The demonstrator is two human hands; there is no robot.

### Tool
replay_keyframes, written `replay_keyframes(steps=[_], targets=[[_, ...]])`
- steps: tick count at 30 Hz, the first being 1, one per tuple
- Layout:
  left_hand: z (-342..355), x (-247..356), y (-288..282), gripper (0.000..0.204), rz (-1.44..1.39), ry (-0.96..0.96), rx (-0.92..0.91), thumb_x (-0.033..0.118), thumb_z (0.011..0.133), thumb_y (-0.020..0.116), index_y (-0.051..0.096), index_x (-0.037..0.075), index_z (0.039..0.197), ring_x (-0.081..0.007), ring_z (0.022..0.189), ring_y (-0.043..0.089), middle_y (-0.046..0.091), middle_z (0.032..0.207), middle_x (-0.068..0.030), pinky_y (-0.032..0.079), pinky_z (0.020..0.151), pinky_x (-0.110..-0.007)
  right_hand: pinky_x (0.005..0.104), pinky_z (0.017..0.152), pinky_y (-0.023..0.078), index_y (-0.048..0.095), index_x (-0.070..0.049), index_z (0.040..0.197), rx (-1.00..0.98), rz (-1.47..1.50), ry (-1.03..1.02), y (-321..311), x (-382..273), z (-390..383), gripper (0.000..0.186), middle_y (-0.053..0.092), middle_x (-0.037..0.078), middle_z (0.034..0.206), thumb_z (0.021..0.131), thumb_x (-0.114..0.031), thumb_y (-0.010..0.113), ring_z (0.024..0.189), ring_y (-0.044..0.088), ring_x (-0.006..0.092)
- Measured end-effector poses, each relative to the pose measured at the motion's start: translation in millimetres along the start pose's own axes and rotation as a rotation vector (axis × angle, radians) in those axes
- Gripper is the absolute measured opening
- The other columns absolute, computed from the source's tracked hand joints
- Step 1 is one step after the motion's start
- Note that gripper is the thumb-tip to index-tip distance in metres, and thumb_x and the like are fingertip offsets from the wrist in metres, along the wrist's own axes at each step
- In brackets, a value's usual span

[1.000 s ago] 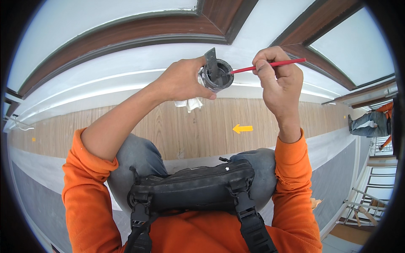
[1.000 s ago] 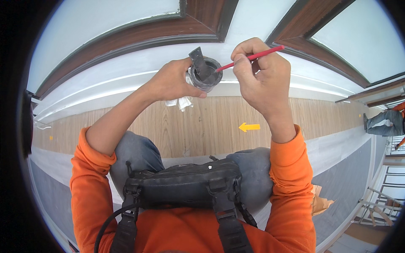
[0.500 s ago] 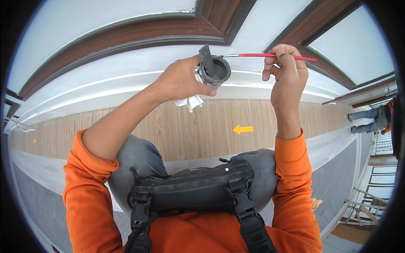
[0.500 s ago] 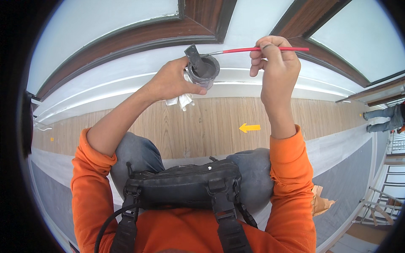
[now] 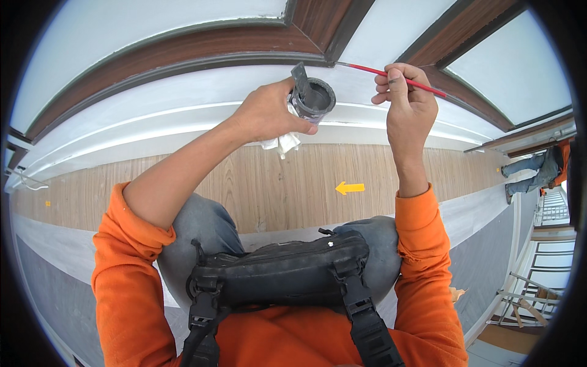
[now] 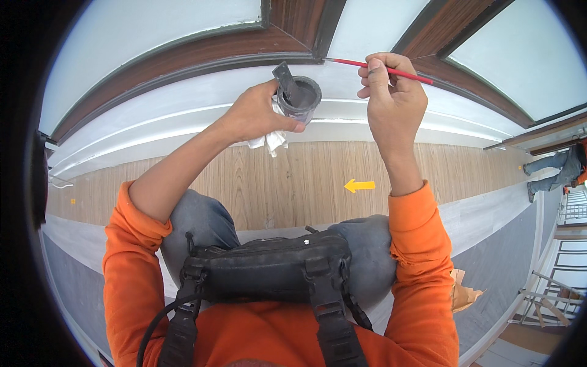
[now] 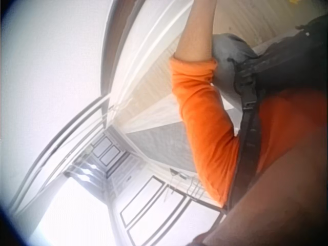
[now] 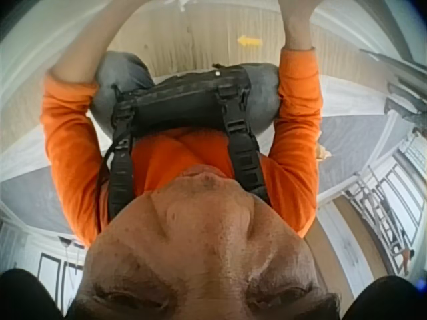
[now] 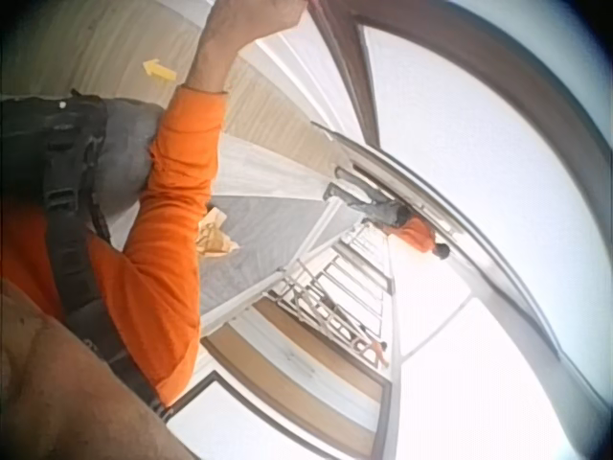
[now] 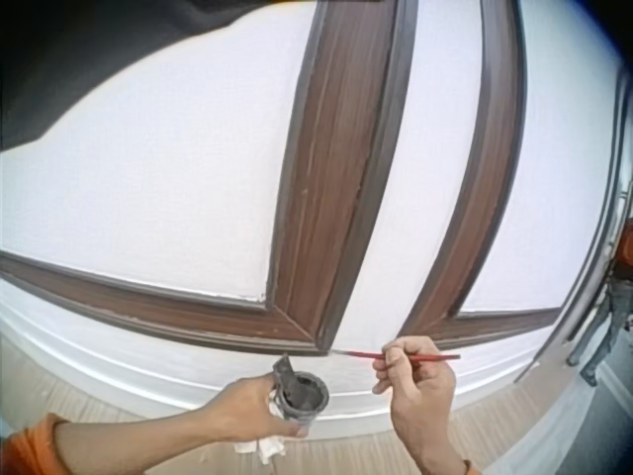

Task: The person paints the edges of a dark brown wooden wall panel with a small brush, repeatedly dipping the brush into a paint can held in the other hand. The person works along the upper trim and corners of the panel in a hallway.

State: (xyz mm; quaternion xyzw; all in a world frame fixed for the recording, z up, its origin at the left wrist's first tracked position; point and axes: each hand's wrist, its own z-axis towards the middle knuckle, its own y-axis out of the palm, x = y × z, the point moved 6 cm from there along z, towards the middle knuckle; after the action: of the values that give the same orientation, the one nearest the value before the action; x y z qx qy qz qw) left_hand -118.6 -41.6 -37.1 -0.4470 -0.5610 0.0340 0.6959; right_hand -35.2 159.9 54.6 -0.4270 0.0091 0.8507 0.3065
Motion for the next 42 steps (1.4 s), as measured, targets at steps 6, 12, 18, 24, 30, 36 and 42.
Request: replay_keyframes(steps=[6, 12, 18, 24, 30, 36, 42], targets=[[-2, 5, -3, 0.087, -0.006, 0.003, -0.029, 0.038, 0.066, 0.093, 0.060, -0.007, 0.132, -0.0358, 0.117, 0.068, 0.070, 0.122, -0.0259, 0.049, 0.106, -0.038, 0.0247, 0.064, 0.059, 0.070, 0.000, 0.103, 0.008, -0.102, -0.167, -4, -9, -2, 0.011, 0.073, 0.007, 0.092, 0.100, -0.010, 0.065, 0.082, 0.072, 0.0134], [-4, 7, -4, 0.082, -0.008, 0.018, -0.030, 0.036, 0.066, 0.092, 0.062, -0.005, 0.130, -0.0357, 0.115, 0.068, 0.071, 0.121, -0.0242, 0.050, 0.105, -0.039, 0.0247, 0.067, 0.057, 0.072, -0.004, 0.100, -0.035, -0.238, -0.259, 9, -13, -6, 0.007, 0.074, 0.006, 0.089, 0.095, -0.006, 0.070, 0.078, 0.071, 0.0130], [-4, 7, -4, 0.082, -0.002, 0.013, -0.038, 0.036, 0.066, 0.092, 0.062, -0.004, 0.131, -0.0364, 0.116, 0.068, 0.071, 0.122, -0.0246, 0.050, 0.105, -0.039, 0.0249, 0.068, 0.057, 0.072, -0.003, 0.100, -0.089, -0.347, -0.409, 10, -22, -8, 0.008, 0.074, 0.006, 0.090, 0.092, -0.002, 0.069, 0.075, 0.071, 0.0132], [-5, 6, -3, 0.079, -0.022, -0.001, -0.058, 0.034, 0.066, 0.094, 0.063, -0.005, 0.128, -0.0342, 0.117, 0.067, 0.071, 0.120, -0.0228, 0.048, 0.107, -0.040, 0.0232, 0.064, 0.055, 0.070, -0.002, 0.097, -0.087, -0.359, -0.429, 9, -28, -7, 0.008, 0.072, 0.006, 0.086, 0.090, 0.001, 0.068, 0.071, 0.068, 0.0122], [-6, 8, -5, 0.082, 0.010, 0.020, -0.047, 0.036, 0.066, 0.094, 0.062, -0.004, 0.129, -0.0352, 0.116, 0.068, 0.071, 0.120, -0.0235, 0.049, 0.105, -0.039, 0.0228, 0.063, 0.054, 0.070, -0.001, 0.098, -0.057, -0.398, -0.352, 9, -26, -6, 0.008, 0.071, 0.006, 0.086, 0.090, 0.001, 0.068, 0.068, 0.066, 0.0112], [-5, 9, -4, 0.084, 0.022, 0.013, -0.067, 0.038, 0.064, 0.093, 0.062, -0.004, 0.130, -0.0364, 0.115, 0.069, 0.071, 0.119, -0.0243, 0.051, 0.104, -0.039, 0.0232, 0.063, 0.055, 0.070, -0.002, 0.099, -0.096, -0.430, -0.419, 13, -22, -7, 0.009, 0.073, 0.006, 0.089, 0.091, 0.001, 0.069, 0.069, 0.067, 0.0122], [-4, 9, -4, 0.083, 0.026, 0.029, -0.060, 0.039, 0.065, 0.092, 0.062, -0.004, 0.130, -0.0369, 0.115, 0.069, 0.072, 0.119, -0.0243, 0.051, 0.104, -0.039, 0.0232, 0.064, 0.055, 0.071, -0.002, 0.099, -0.065, -0.357, -0.478, 12, -25, -6, 0.009, 0.073, 0.006, 0.089, 0.091, 0.001, 0.069, 0.069, 0.068, 0.0123]])
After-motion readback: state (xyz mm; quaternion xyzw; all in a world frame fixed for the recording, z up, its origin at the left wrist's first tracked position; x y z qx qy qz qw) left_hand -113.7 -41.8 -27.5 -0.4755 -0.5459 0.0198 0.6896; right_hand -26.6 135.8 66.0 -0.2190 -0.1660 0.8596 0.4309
